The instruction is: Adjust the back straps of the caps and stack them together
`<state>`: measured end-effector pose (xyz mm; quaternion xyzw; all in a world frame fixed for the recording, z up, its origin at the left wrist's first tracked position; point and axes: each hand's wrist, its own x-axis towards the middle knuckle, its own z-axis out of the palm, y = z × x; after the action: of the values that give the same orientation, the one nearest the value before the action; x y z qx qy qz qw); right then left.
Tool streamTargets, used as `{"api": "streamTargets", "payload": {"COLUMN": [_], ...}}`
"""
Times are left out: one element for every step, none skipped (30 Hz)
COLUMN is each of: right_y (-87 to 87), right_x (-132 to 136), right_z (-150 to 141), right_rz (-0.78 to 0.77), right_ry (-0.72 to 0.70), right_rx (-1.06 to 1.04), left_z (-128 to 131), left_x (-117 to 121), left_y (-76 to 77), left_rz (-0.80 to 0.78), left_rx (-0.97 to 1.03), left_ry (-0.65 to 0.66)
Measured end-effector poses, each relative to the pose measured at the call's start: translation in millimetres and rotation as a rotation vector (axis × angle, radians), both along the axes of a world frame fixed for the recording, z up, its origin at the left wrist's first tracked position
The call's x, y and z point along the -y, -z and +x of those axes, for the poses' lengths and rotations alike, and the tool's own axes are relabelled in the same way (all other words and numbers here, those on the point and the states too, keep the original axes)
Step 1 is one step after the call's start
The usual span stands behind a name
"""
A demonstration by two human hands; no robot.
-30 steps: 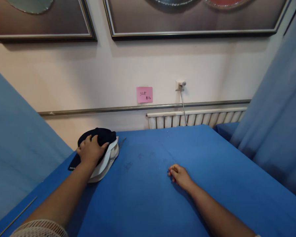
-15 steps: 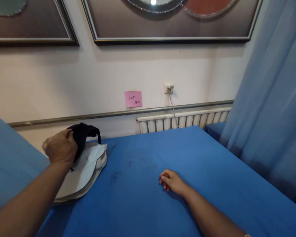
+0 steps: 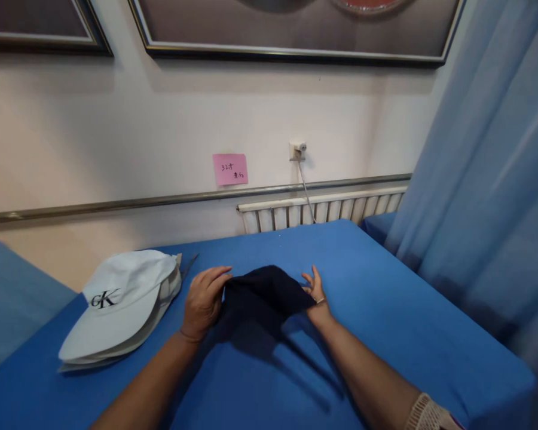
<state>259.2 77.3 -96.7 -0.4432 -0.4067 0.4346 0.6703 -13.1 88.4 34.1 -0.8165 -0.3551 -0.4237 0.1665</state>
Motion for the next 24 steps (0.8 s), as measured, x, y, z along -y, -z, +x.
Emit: {"api": "streamTargets", "payload": {"right_y": [-3.6,-7.1,-10.6,-14.1,-17.3,-20.5,-23.5,-26.4,-29.2,-31.7,-34.1,-36.4,-38.4,-40.2,-41.8,-43.1,-44.1,-44.8,-45.0,-44.9,-44.6,-44.1,-43.6,-43.2], "right_x": [1.5,3.7,6.4,9.5,12.9,16.5,20.1,23.7,27.2,30.5,33.5,36.2,38.3,39.9,40.9,41.3,41.4,41.2,41.1,41.2,41.7,42.7,44.2,46.0], "right_z": [3.2,5.5,7.0,7.7,7.6,7.0,6.2,5.4,4.8,4.5,4.6,5.0,5.7,6.7,7.6,8.4,8.8,8.6,7.9,6.5,4.4,1.7,-1.3,-4.5], "right_rz": [-0.017,-0.032,-0.034,-0.019,0.014,0.059,0.115,0.174,0.23,0.28,0.322,0.357,0.385,0.408,0.422,0.426,0.42,0.406,0.393,0.387,0.396,0.421,0.458,0.5], "right_ry": [-0.023,-0.046,-0.069,-0.088,-0.102,-0.11,-0.117,-0.115,-0.1,-0.073,-0.039,-0.007,0.019,0.03,0.025,0.012,-0.004,-0.019,-0.032,-0.043,-0.046,-0.046,-0.044,-0.041], "right_rx": [0.022,0.059,0.105,0.158,0.214,0.273,0.334,0.395,0.453,0.507,0.553,0.594,0.632,0.672,0.719,0.772,0.829,0.887,0.941,0.991,1.037,1.079,1.12,1.162], "left_z": [-0.9,-2.1,-3.3,-4.1,-4.5,-4.1,-3.1,-1.2,1.2,4.0,7.0,9.8,12.1,13.6,14.0,13.3,11.7,9.3,6.6,3.9,1.8,0.5,0.4,1.3], "left_x": [-0.1,-0.4,-1.0,-1.8,-3.1,-4.9,-7.2,-10.0,-13.0,-16.0,-19.0,-21.7,-24.0,-26.1,-27.8,-29.4,-30.9,-32.5,-34.2,-36.2,-38.6,-41.2,-44.0,-46.6], "left_y": [12.2,21.3,27.2,29.9,29.8,27.4,23.4,18.4,13.1,8.2,4.1,1.4,0.2,0.6,2.3,4.9,7.8,10.2,11.5,11.2,9.2,5.6,0.9,-4.4], "left_rz": [-0.044,-0.079,-0.103,-0.115,-0.119,-0.117,-0.116,-0.115,-0.115,-0.113,-0.108,-0.099,-0.089,-0.08,-0.078,-0.083,-0.098,-0.119,-0.141,-0.162,-0.181,-0.196,-0.209,-0.223], "left_rx": [-0.006,0.003,0.022,0.049,0.081,0.113,0.138,0.157,0.174,0.193,0.215,0.243,0.276,0.305,0.323,0.332,0.336,0.334,0.335,0.341,0.351,0.36,0.365,0.368], "left_ry": [-0.017,-0.04,-0.067,-0.101,-0.138,-0.17,-0.198,-0.217,-0.222,-0.212,-0.188,-0.154,-0.116,-0.079,-0.052,-0.037,-0.036,-0.047,-0.074,-0.115,-0.16,-0.201,-0.231,-0.242]}}
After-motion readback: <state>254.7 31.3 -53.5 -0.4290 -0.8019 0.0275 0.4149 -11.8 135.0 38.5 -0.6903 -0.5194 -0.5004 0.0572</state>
